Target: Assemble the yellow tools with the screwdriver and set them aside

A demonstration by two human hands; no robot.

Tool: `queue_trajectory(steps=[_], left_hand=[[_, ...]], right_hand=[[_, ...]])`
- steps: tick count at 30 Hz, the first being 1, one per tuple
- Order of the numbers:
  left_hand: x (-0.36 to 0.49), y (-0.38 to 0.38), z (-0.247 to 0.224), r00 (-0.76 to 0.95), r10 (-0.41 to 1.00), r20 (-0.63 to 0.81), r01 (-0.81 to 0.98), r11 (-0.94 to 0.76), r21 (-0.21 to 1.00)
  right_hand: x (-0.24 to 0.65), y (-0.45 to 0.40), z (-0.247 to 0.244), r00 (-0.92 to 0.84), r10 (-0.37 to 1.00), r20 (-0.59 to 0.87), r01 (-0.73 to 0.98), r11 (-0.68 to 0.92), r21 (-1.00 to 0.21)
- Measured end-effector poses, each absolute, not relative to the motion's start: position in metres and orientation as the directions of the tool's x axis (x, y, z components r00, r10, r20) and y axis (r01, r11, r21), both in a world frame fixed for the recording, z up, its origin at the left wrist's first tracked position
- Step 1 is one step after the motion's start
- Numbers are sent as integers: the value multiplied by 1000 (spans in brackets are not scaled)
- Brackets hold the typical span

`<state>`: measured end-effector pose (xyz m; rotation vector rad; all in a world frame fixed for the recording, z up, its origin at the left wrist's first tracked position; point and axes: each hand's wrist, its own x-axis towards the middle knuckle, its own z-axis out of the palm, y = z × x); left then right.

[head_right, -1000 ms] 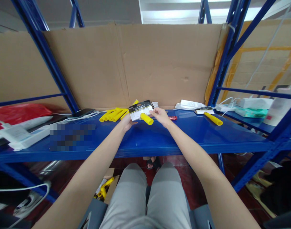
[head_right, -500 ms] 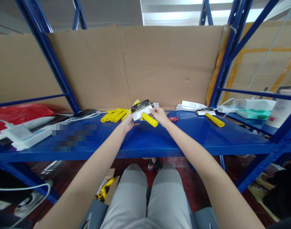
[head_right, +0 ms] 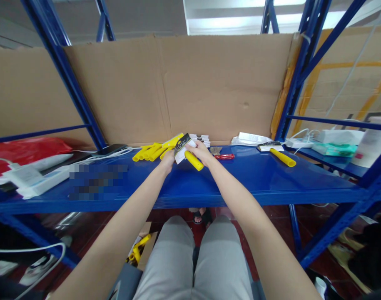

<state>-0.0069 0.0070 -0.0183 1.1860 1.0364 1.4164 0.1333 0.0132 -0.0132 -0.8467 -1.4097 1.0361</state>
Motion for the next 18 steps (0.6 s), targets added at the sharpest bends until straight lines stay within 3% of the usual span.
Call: queue_trajectory(steps=[7, 18], left_hand=[[-6, 12, -23, -26, 978, 208, -61, -209, 976], [-7, 12, -14, -42, 996, 76, -362, -86, 928]], right_hand=[[133, 8, -22, 5, 942, 335, -119, 333, -935], [126, 8, -24, 61, 910, 411, -52, 414, -909]])
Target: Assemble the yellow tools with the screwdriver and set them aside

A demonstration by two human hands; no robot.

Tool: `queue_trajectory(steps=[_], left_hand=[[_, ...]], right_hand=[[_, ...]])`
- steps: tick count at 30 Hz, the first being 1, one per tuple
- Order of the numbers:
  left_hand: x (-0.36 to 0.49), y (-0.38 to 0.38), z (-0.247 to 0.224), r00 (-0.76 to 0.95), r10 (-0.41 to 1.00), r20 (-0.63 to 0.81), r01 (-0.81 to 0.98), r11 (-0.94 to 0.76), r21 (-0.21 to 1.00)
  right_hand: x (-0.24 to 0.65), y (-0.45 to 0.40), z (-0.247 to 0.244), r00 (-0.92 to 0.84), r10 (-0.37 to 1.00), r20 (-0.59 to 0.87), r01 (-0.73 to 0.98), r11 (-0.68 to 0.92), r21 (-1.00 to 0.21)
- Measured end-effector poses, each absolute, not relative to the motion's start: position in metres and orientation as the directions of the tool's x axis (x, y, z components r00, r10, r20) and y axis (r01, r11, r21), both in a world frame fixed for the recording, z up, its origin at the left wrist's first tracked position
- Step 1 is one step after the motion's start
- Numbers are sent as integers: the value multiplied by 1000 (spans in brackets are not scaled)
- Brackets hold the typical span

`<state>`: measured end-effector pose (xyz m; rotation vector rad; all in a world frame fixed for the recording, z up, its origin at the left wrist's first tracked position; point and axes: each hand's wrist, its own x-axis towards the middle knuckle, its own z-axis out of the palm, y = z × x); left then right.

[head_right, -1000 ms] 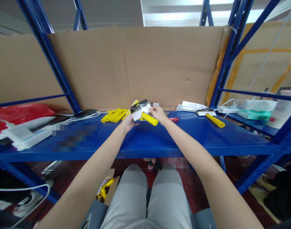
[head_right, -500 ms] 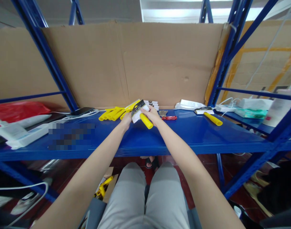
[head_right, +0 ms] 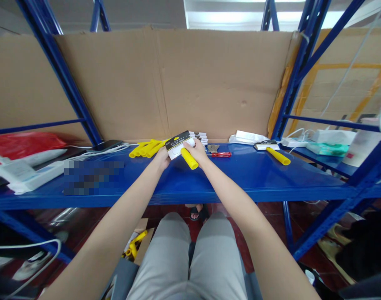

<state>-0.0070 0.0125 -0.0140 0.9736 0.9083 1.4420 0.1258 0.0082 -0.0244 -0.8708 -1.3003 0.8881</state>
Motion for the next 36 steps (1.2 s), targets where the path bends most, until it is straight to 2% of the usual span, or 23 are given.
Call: queue_trajectory(steps=[4, 9, 14, 20, 24, 27, 32, 36], left_hand=[[-7, 8, -11, -99, 994, 43, -394, -79, 916], [-9, 6, -13, -144, 988, 55, -296, -96, 950], [-8, 7, -13, -118, 991, 61, -233, -87, 968], [-7, 8, -10, -61, 995, 83, -307, -98, 947], [-11, 7, -9, -30, 999, 40, -309, -47, 950], [-15, 6, -9, 66, 998, -10, -274, 28, 961], [-15, -3, -6, 414, 908, -62, -105, 115, 988], [-10, -13, -6, 547, 836, -48, 1, 57, 998]], right_hand=[[123, 8, -26, 87, 906, 414, -10, 416, -909], [122, 8, -27, 119, 892, 436, 8, 438, -899], [124, 4, -23, 143, 891, 431, 55, 427, -903], [125, 9, -25, 182, 855, 485, 57, 484, -873], [126, 14, -27, 257, 814, 521, 71, 521, -850], [130, 15, -26, 324, 769, 551, 105, 549, -829], [137, 15, -24, 403, 736, 544, 116, 548, -828], [137, 14, -24, 397, 737, 548, 115, 552, -826]])
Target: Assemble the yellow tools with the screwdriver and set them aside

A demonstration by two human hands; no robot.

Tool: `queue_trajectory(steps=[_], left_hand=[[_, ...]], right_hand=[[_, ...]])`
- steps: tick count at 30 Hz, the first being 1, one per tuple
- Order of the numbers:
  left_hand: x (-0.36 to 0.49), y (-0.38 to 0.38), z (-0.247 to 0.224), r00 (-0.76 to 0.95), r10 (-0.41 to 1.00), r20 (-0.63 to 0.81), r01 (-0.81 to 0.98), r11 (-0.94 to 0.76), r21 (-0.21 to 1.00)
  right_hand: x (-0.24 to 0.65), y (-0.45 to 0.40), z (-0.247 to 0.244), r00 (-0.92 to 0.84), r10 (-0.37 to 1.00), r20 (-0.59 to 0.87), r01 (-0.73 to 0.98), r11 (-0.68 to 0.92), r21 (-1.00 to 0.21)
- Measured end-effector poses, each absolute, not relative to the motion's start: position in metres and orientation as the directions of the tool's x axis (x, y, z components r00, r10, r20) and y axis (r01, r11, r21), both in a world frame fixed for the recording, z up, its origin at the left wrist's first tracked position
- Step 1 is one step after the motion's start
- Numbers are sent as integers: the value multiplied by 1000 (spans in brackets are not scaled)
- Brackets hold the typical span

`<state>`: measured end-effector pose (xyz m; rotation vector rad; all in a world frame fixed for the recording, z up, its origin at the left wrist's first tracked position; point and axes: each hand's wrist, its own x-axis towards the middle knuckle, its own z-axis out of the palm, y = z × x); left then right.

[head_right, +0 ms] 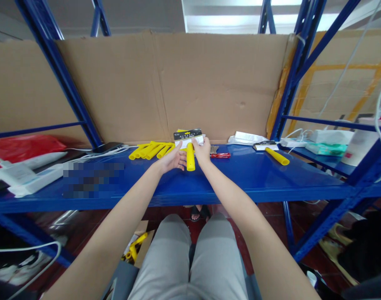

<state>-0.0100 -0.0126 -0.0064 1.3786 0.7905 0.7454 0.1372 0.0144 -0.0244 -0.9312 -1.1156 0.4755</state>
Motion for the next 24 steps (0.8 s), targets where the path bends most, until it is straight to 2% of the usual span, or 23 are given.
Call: queue_trajectory(steps=[4, 10, 18, 24], left_hand=[[-9, -19, -8, 593, 805, 22, 50, -64, 997], [-10, -24, -6, 655, 753, -58, 168, -70, 983], [-9, -25, -7, 686, 724, -74, 198, -88, 976], [-8, -26, -6, 680, 727, -94, 231, -91, 969]], right_hand=[[135, 15, -26, 377, 741, 556, 118, 557, -822], [140, 21, -26, 466, 732, 497, 54, 537, -842], [151, 21, -22, 543, 650, 531, 173, 532, -829], [152, 27, -24, 588, 625, 513, 141, 545, -826]])
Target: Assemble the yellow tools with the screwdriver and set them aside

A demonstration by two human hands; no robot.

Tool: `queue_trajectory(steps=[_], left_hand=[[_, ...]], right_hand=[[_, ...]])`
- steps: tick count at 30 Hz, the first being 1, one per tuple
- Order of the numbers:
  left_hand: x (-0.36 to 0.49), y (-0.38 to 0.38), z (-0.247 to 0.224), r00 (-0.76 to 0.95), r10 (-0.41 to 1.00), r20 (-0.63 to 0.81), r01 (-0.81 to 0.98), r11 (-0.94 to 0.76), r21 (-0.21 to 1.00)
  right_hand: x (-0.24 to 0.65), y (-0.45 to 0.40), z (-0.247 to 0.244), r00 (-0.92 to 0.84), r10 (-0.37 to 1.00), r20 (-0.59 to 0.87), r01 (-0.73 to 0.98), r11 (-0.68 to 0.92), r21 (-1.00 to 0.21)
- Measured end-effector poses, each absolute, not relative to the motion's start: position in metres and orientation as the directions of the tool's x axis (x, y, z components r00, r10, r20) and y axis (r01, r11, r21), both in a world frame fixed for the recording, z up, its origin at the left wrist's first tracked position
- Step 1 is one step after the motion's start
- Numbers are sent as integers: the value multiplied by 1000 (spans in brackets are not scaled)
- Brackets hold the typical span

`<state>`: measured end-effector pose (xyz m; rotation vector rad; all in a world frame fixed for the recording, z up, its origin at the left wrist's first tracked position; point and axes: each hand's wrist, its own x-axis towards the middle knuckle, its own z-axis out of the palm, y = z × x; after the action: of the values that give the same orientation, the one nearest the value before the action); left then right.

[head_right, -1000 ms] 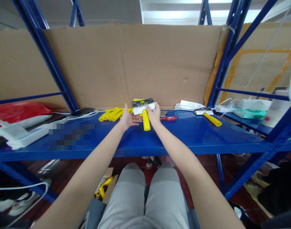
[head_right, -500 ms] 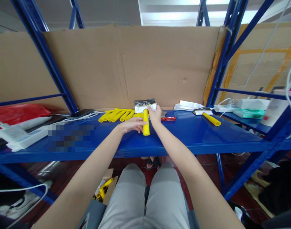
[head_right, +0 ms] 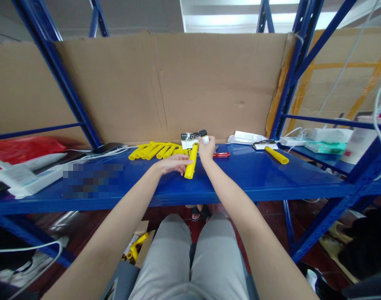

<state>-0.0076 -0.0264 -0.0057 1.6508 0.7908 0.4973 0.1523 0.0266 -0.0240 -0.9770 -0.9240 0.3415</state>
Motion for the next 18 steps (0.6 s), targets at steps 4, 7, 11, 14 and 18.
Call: queue_trajectory(steps=[4, 7, 11, 14, 18], left_hand=[[-8, -24, -6, 651, 759, -29, 180, -117, 977], [-9, -22, -8, 619, 781, 89, 74, -171, 983], [-9, -20, -10, 601, 779, 182, -9, -221, 975], [-9, -22, -11, 597, 777, 201, -10, -243, 970], [-7, -21, -12, 540, 811, 223, -20, -252, 968]], right_hand=[[157, 32, -26, 631, 579, 516, 155, 558, -815], [161, 33, -27, 639, 539, 548, 198, 573, -795], [159, 32, -29, 605, 583, 543, 217, 535, -816], [153, 31, -30, 556, 631, 541, 198, 532, -823], [143, 30, -31, 489, 725, 485, 103, 504, -858]])
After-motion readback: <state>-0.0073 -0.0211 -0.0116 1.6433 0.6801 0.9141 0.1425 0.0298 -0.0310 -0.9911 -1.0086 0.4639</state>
